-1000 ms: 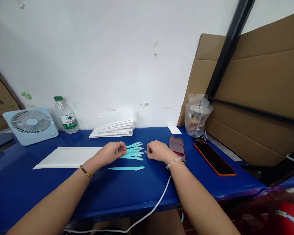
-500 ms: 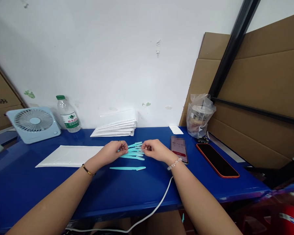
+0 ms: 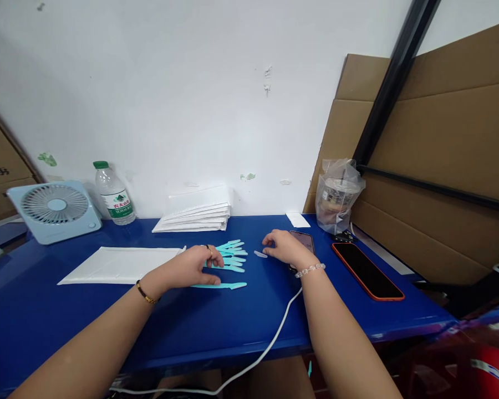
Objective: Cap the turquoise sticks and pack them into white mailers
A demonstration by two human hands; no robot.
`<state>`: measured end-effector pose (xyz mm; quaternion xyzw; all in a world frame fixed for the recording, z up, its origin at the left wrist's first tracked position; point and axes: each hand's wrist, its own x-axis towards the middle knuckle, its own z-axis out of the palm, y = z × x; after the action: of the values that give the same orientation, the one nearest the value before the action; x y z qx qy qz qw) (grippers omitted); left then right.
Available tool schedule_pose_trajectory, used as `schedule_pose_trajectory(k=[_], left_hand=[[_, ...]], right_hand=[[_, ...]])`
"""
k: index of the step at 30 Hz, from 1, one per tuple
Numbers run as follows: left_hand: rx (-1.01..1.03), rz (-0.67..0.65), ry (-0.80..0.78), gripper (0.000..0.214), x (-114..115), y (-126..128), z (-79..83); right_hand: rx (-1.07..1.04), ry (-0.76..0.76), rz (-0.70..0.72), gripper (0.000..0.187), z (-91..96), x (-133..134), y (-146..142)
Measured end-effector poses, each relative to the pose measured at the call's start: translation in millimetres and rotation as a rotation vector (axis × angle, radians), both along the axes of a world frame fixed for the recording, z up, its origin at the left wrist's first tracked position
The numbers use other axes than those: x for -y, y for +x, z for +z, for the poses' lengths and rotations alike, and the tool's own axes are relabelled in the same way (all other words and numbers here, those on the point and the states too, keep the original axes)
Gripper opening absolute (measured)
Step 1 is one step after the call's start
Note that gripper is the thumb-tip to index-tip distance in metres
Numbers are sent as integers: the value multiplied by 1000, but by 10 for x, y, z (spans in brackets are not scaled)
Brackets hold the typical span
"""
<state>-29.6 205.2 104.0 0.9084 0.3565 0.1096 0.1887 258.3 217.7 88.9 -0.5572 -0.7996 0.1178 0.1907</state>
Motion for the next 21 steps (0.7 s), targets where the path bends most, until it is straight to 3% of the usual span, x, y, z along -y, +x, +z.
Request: schedule_pose_trajectory(k=[3, 7, 10, 16, 21], left_hand=[[-96, -96, -65, 26, 48, 12, -7], [-129, -85, 7, 10, 55, 54, -51], [-118, -21, 72, 12, 25, 56, -52], [-24, 69, 83, 17, -59, 8, -25], [1, 76, 61, 19, -76, 5, -36]], right_hand=[[16, -85, 22, 16, -75, -26, -57], [-41, -159, 43, 8, -80, 3, -187], [-108, -161, 68, 10, -4, 71, -209], [-316, -223, 293, 15, 145, 214, -306], [-301, -233, 287, 16, 133, 231, -382]])
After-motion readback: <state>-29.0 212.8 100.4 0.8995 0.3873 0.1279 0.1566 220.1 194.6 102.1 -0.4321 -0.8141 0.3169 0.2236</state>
